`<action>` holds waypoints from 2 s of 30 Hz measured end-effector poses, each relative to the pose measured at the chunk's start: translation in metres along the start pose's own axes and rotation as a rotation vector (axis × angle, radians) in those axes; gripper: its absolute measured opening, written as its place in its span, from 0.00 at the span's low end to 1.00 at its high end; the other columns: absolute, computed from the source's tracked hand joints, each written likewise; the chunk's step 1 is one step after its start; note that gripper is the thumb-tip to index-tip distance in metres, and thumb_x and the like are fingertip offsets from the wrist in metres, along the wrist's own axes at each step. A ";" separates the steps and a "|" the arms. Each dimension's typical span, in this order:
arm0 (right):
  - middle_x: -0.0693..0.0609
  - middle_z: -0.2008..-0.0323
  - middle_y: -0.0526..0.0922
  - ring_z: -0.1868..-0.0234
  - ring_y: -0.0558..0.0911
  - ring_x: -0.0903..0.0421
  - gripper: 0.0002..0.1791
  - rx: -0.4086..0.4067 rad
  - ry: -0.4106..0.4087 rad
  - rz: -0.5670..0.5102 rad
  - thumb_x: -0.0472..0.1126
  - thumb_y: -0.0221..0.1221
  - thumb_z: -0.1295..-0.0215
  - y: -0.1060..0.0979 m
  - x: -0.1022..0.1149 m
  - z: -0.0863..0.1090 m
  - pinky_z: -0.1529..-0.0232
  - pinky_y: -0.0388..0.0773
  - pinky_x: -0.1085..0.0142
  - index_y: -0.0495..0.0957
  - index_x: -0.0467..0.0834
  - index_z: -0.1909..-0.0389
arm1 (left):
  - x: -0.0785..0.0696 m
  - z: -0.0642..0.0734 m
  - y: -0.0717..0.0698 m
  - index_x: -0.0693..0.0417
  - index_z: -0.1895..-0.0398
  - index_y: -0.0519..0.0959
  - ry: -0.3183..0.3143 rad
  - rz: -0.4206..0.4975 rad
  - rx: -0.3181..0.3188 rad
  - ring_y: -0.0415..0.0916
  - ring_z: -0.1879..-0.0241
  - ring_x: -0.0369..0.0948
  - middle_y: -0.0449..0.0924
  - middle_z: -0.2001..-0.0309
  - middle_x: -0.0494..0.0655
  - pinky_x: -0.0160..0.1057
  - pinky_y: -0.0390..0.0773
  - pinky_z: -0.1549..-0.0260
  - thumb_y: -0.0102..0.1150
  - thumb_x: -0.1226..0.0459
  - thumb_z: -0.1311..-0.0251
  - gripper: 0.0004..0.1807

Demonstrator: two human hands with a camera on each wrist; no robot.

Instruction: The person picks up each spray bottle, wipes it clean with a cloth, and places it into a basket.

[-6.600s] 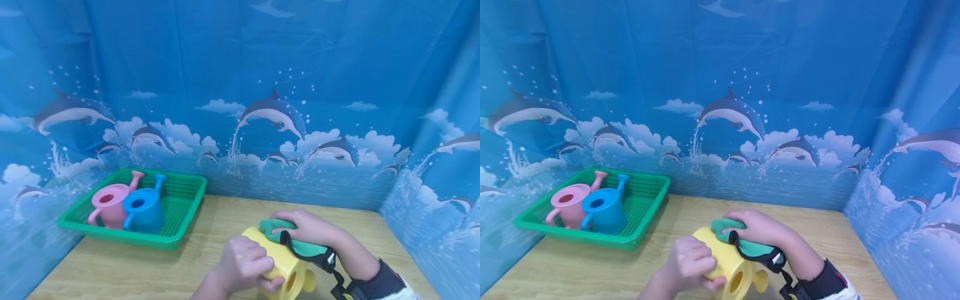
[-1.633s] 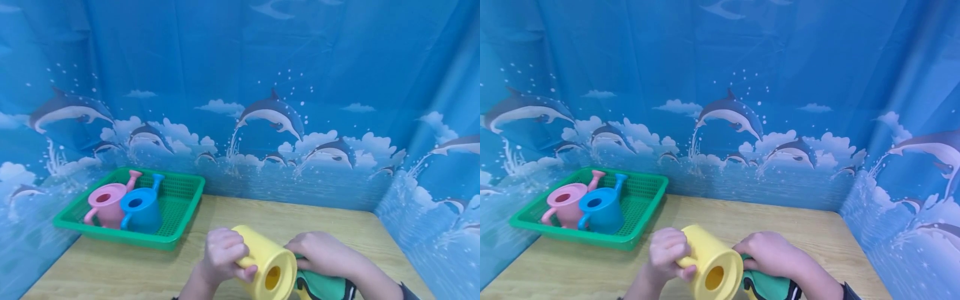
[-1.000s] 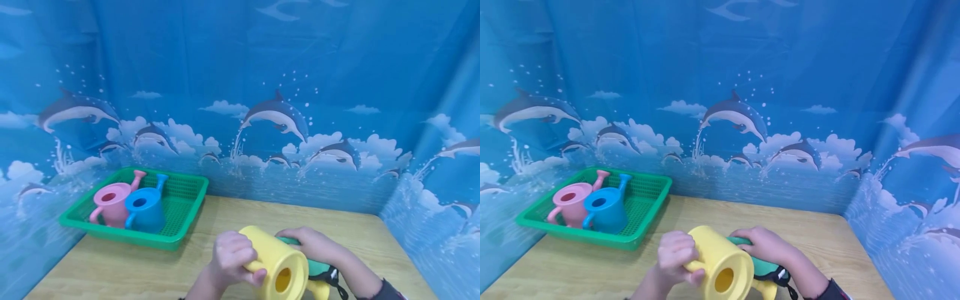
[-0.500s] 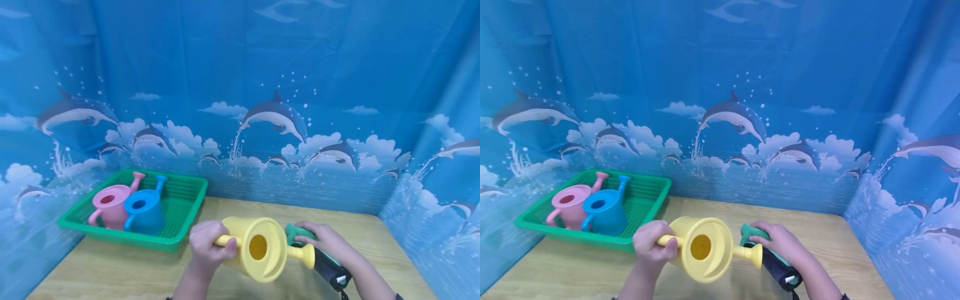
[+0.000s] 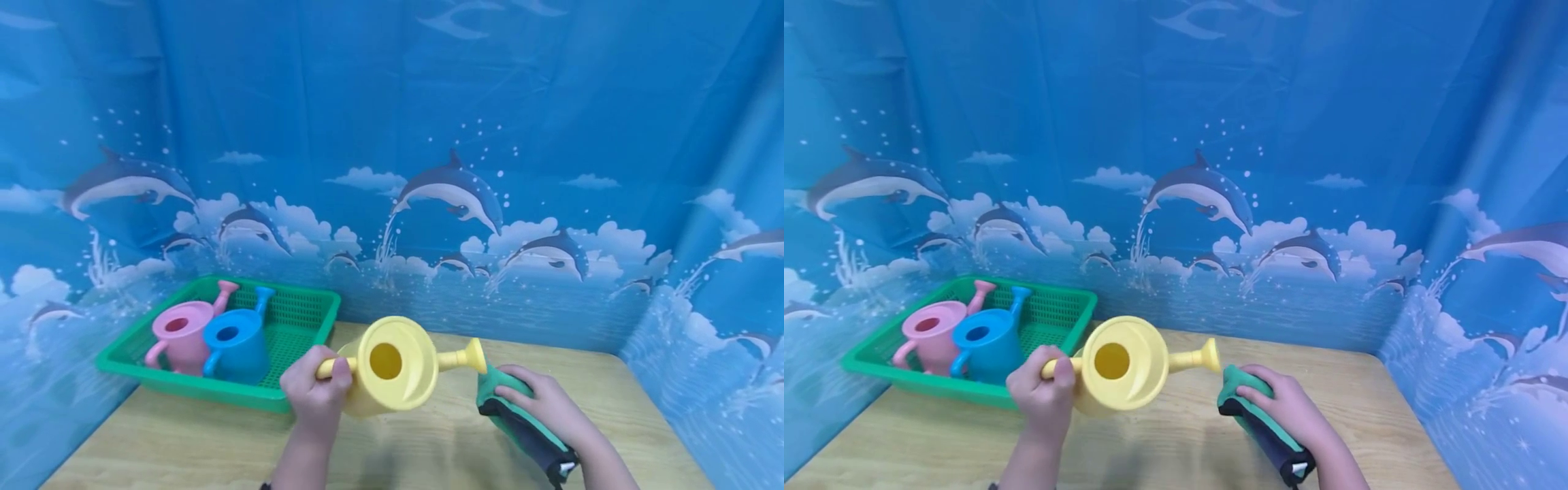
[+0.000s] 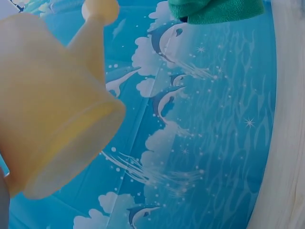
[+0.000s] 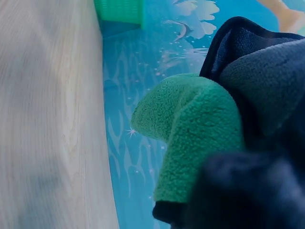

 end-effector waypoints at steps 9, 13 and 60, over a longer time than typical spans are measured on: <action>0.42 0.40 0.77 0.40 0.75 0.40 0.31 -0.014 0.049 0.026 0.61 0.57 0.36 -0.003 -0.005 0.008 0.45 0.73 0.44 0.73 0.46 0.39 | 0.014 0.001 -0.008 0.62 0.90 0.70 -0.191 -0.120 -0.067 0.60 0.89 0.38 0.68 0.90 0.52 0.27 0.61 0.89 0.59 0.50 0.40 0.29; 0.44 0.41 0.78 0.41 0.76 0.41 0.30 -0.020 0.049 0.021 0.61 0.57 0.36 -0.004 -0.006 0.010 0.45 0.74 0.45 0.73 0.47 0.39 | 0.020 0.000 -0.012 0.64 0.88 0.71 -0.280 -0.130 -0.086 0.63 0.87 0.34 0.69 0.89 0.54 0.20 0.63 0.83 0.61 0.56 0.43 0.24; 0.37 0.38 0.74 0.38 0.72 0.35 0.34 -0.027 0.052 0.084 0.62 0.55 0.35 -0.017 -0.013 0.019 0.44 0.71 0.41 0.70 0.42 0.36 | 0.104 0.016 -0.079 0.35 0.78 0.70 -1.035 -0.492 -0.358 0.67 0.72 0.30 0.68 0.77 0.28 0.30 0.64 0.70 0.53 0.47 0.34 0.14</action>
Point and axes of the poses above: each hand's wrist, its own z-axis away from the middle knuckle, its own y-axis out of the palm, x = y × z, the point moved 6 cm from there along -z, towards the middle knuckle
